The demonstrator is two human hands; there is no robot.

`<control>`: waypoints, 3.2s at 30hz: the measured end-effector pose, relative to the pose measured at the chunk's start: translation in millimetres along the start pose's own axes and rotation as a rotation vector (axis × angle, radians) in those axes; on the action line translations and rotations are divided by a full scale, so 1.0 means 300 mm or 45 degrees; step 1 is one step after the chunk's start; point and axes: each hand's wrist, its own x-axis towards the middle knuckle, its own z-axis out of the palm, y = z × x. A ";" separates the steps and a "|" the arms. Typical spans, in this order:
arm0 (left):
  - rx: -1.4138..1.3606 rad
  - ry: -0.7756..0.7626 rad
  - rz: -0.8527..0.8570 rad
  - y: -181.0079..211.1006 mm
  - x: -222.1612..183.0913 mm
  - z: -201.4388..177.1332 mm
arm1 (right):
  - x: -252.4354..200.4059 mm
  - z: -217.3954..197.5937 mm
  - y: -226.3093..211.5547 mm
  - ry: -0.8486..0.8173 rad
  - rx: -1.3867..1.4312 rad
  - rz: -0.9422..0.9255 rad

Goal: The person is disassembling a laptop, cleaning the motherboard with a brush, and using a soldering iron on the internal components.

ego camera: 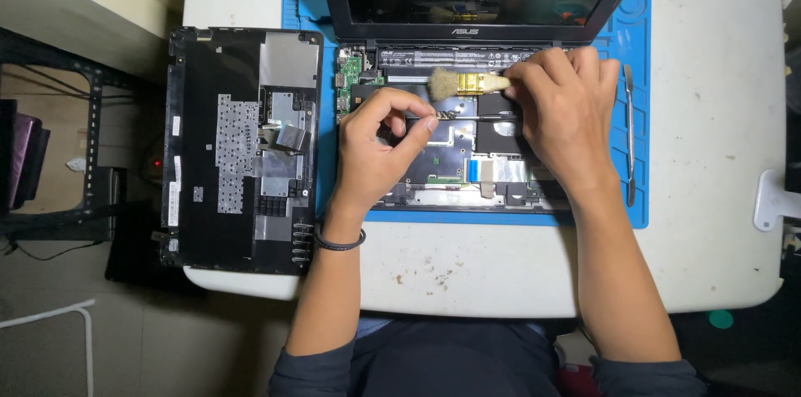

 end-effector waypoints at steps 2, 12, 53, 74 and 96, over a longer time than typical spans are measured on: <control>0.010 0.031 -0.005 0.001 0.001 -0.001 | 0.004 -0.005 0.002 0.029 0.009 0.020; -0.062 0.097 -0.083 -0.002 0.001 0.003 | 0.016 0.001 0.012 0.126 0.076 0.117; -0.042 -0.031 -0.147 0.011 -0.011 0.019 | -0.020 -0.086 -0.189 -0.562 0.425 -0.179; 0.026 -0.022 -0.122 0.013 -0.015 0.026 | -0.046 -0.062 -0.215 -0.645 0.155 -0.066; 0.319 -0.204 0.068 -0.009 -0.017 0.005 | -0.035 -0.069 -0.196 -0.639 0.587 0.375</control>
